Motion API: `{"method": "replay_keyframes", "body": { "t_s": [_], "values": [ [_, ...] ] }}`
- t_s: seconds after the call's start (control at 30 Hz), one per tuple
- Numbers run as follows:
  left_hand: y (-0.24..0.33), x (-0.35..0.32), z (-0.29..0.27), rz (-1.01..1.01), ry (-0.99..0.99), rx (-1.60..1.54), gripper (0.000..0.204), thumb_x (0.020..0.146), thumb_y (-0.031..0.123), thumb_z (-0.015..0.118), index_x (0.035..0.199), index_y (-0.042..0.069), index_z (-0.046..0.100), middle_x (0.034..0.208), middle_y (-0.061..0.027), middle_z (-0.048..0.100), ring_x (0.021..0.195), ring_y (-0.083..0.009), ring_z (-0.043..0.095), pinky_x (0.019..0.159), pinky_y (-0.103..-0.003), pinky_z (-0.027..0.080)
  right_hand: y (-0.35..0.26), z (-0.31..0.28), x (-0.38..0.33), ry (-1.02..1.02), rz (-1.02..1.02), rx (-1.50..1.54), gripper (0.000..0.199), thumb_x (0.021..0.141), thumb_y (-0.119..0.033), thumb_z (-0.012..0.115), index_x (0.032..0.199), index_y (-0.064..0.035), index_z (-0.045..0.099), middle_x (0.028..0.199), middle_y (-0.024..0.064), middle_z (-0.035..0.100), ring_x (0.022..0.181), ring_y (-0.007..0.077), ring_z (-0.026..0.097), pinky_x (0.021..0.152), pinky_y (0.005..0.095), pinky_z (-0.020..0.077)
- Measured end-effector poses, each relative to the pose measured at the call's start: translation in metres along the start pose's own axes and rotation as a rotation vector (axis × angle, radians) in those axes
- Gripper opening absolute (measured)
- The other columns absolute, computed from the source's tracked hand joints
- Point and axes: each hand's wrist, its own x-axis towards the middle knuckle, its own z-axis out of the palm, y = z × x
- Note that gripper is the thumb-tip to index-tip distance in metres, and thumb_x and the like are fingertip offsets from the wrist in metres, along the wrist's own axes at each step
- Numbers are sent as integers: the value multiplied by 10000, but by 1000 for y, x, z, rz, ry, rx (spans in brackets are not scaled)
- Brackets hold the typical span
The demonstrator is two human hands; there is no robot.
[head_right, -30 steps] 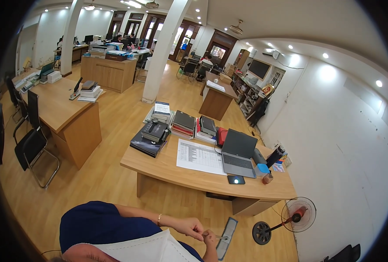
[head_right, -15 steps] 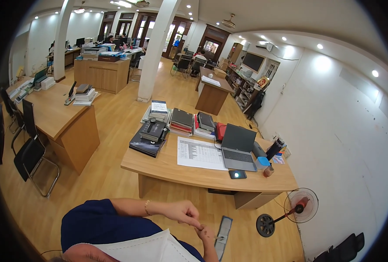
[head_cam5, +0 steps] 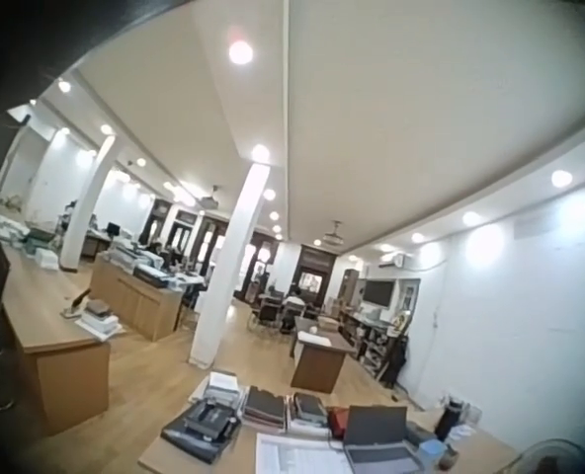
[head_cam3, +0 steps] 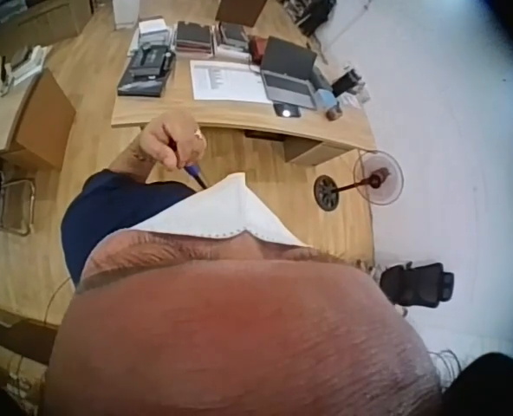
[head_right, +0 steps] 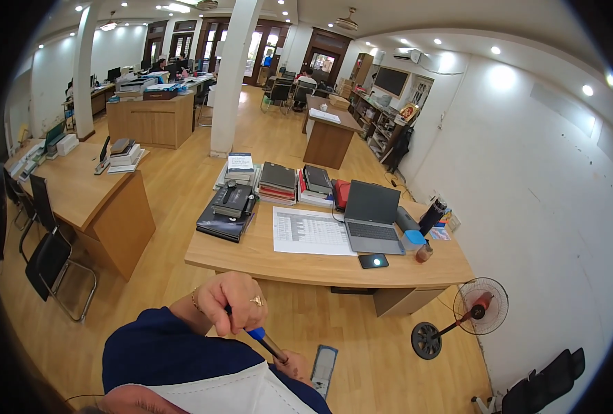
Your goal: Mopping the office floor using a flat mop.
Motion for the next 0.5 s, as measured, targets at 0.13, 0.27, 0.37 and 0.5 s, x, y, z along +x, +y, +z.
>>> {"method": "replay_keyframes", "body": {
  "t_s": [0.13,0.27,0.37,0.5],
  "values": [
    [-31,18,8,-75,-15,38,278,804,151,705,641,-35,579,563,-111,536,467,-244,480,471,-349,366,84,-14,11,-49,-17,-73,162,750,-249,635,714,-91,627,640,142,593,602,306,601,554,361,460],
    [-95,11,18,-245,44,135,277,833,107,672,616,-8,543,554,-68,506,481,-194,455,470,-304,342,122,-46,-4,129,73,-305,167,749,-244,630,699,-86,618,664,170,597,623,350,591,553,383,458],
    [-141,15,35,-492,147,134,318,863,175,657,618,17,528,548,-30,481,505,-95,436,473,-277,321,186,-69,-10,273,1,-309,190,745,-252,640,686,-75,604,655,182,586,625,372,580,552,401,455],
    [-219,4,58,-452,137,154,367,879,213,643,619,14,478,541,-9,394,523,-76,360,476,-273,288,267,-96,-17,222,99,-344,204,746,-261,662,669,-78,614,679,168,616,646,314,622,568,412,462]
  ]
}}
